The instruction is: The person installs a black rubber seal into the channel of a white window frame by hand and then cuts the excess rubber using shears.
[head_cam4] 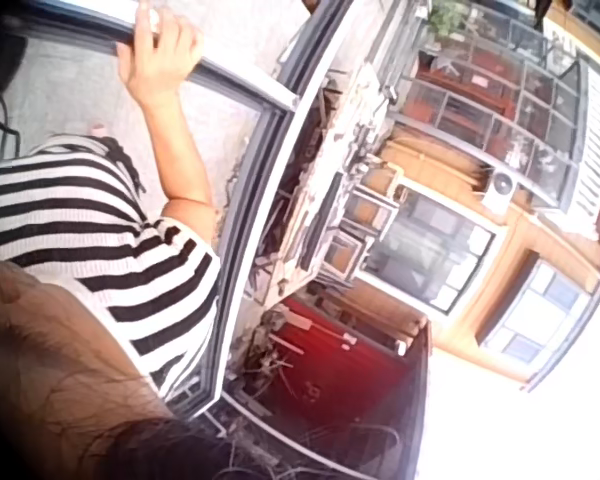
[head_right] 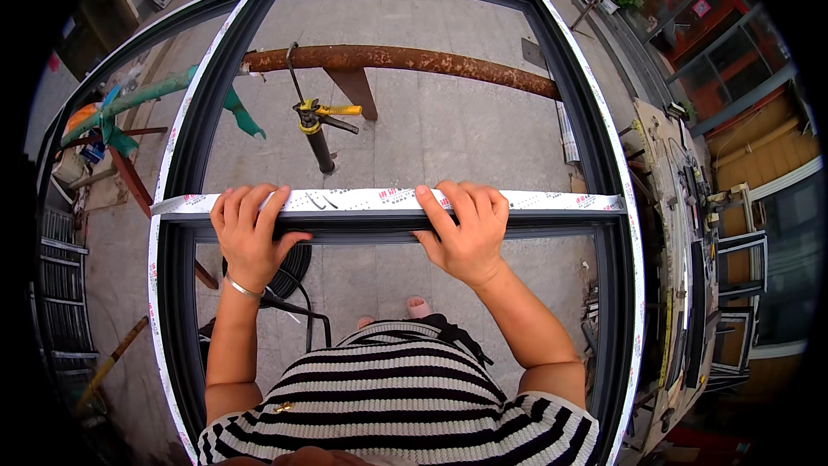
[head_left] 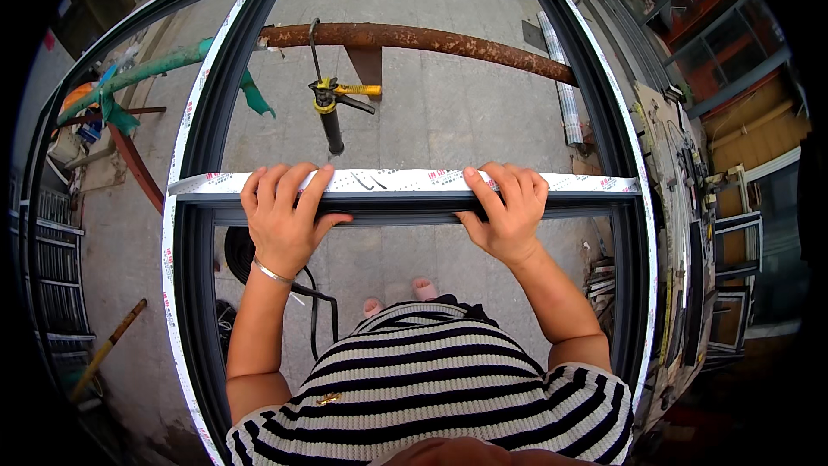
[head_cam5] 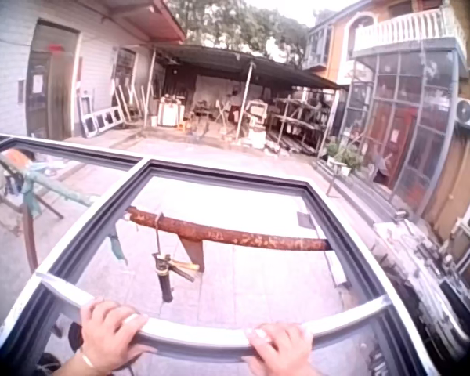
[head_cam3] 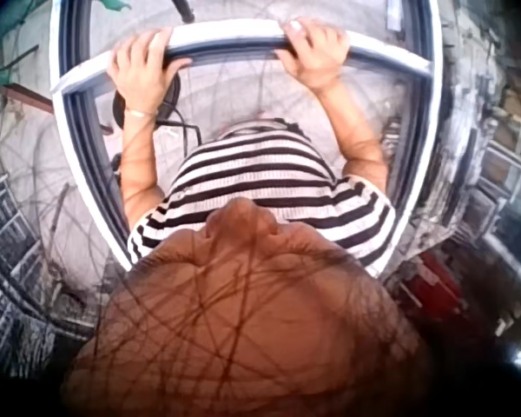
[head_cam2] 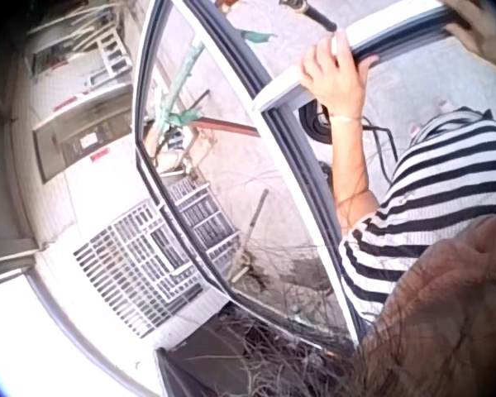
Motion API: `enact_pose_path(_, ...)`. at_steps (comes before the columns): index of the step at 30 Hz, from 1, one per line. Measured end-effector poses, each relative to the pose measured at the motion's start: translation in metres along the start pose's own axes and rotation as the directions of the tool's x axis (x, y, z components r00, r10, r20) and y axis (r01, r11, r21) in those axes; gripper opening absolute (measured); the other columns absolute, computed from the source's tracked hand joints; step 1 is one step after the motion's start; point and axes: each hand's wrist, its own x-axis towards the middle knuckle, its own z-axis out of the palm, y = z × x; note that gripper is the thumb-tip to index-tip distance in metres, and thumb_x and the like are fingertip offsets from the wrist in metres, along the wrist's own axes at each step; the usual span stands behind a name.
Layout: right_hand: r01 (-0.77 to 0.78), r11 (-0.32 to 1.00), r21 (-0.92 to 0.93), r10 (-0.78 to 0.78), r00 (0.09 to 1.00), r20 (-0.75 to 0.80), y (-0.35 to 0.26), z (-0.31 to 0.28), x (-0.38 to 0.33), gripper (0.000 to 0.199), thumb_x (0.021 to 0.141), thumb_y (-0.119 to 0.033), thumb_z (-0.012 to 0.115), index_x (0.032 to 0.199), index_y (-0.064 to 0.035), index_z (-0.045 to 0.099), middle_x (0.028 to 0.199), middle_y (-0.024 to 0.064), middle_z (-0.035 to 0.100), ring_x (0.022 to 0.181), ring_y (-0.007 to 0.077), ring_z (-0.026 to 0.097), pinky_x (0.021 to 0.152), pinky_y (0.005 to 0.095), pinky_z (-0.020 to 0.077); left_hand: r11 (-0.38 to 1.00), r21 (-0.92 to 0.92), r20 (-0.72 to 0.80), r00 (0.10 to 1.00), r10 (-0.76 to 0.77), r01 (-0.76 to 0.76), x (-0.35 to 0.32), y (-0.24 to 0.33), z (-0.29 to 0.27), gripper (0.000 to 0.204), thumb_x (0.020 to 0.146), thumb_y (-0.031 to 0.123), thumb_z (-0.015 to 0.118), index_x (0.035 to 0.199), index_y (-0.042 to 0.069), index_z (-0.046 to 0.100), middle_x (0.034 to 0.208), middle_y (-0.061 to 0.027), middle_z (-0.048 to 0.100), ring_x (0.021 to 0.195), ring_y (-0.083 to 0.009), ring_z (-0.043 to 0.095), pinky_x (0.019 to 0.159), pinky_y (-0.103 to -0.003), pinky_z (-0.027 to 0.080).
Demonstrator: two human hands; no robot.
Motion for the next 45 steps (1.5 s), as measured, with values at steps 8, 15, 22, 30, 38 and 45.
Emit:
enact_pose_path(8, -0.072, 0.997, -0.012, 0.072, 0.994, 0.085, -0.011, -0.002, 0.005, 0.069, 0.062, -0.034, 0.09, 0.123, -0.011, 0.068, 0.118, 0.0063, 0.063, 0.108, 0.0263, 0.057, 0.095, 0.0491, 0.0328, 0.997, -0.016, -0.08, 0.994, -0.08, 0.079, -0.003, 0.014, 0.009, 0.068, 0.069, 0.035, 0.086, 0.128, 0.011, 0.062, 0.12, -0.0079, 0.064, 0.117, -0.0323, 0.057, 0.106, -0.05, 0.03)
enact_pose_path(15, -0.226, 0.974, 0.024, 0.225, 0.974, 0.035, -0.037, 0.009, 0.013, 0.071, 0.062, -0.039, 0.091, 0.125, -0.0135, 0.068, 0.118, 0.0035, 0.063, 0.113, 0.0246, 0.056, 0.106, 0.0508, 0.0262, 0.999, -0.04, -0.074, 0.997, -0.039, 0.036, 0.009, 0.019, 0.008, 0.068, 0.064, 0.036, 0.09, 0.124, 0.013, 0.067, 0.117, -0.0044, 0.065, 0.115, -0.0274, 0.058, 0.104, -0.047, 0.032)
enact_pose_path(22, -0.241, 0.97, 0.014, 0.241, 0.97, 0.012, -0.052, 0.015, 0.021, 0.07, 0.062, -0.037, 0.093, 0.121, -0.0124, 0.067, 0.115, 0.0022, 0.063, 0.114, 0.0251, 0.055, 0.106, 0.0509, 0.0255, 0.99, -0.105, -0.05, 0.993, -0.104, 0.098, 0.012, 0.028, 0.009, 0.074, 0.059, 0.037, 0.093, 0.124, 0.013, 0.067, 0.114, -0.0039, 0.065, 0.111, -0.0265, 0.059, 0.104, -0.047, 0.034)
enact_pose_path(30, -0.22, 0.975, 0.035, 0.221, 0.974, -0.051, -0.06, 0.031, 0.021, 0.073, 0.063, -0.04, 0.09, 0.126, -0.0126, 0.066, 0.117, 0.002, 0.062, 0.114, 0.0242, 0.056, 0.106, 0.0538, 0.0283, 0.981, -0.186, -0.026, 0.998, -0.059, 0.054, 0.026, 0.05, 0.013, 0.067, 0.064, 0.035, 0.09, 0.125, 0.015, 0.069, 0.115, -0.0019, 0.066, 0.109, -0.0242, 0.059, 0.101, -0.045, 0.033)
enact_pose_path(38, -0.178, 0.983, 0.051, 0.18, 0.983, -0.038, -0.025, 0.008, 0.005, 0.068, 0.066, -0.035, 0.087, 0.128, -0.0147, 0.066, 0.117, 0.002, 0.064, 0.11, 0.0234, 0.059, 0.104, 0.0511, 0.0327, 0.997, -0.078, -0.077, 0.997, 0.003, -0.009, 0.033, 0.066, 0.015, 0.068, 0.063, 0.041, 0.089, 0.123, 0.017, 0.069, 0.114, -0.0002, 0.067, 0.11, -0.0224, 0.059, 0.102, -0.047, 0.032)
enact_pose_path(45, -0.142, 0.989, 0.038, 0.142, 0.99, 0.005, -0.016, 0.002, 0.003, 0.068, 0.071, -0.032, 0.085, 0.133, -0.0158, 0.064, 0.117, 0.0037, 0.064, 0.114, 0.024, 0.058, 0.105, 0.0515, 0.0356, 0.994, -0.106, -0.079, 0.997, -0.004, -0.005, 0.037, 0.082, 0.034, 0.07, 0.063, 0.04, 0.089, 0.125, 0.015, 0.068, 0.113, -0.0001, 0.067, 0.107, -0.0228, 0.06, 0.099, -0.046, 0.032)
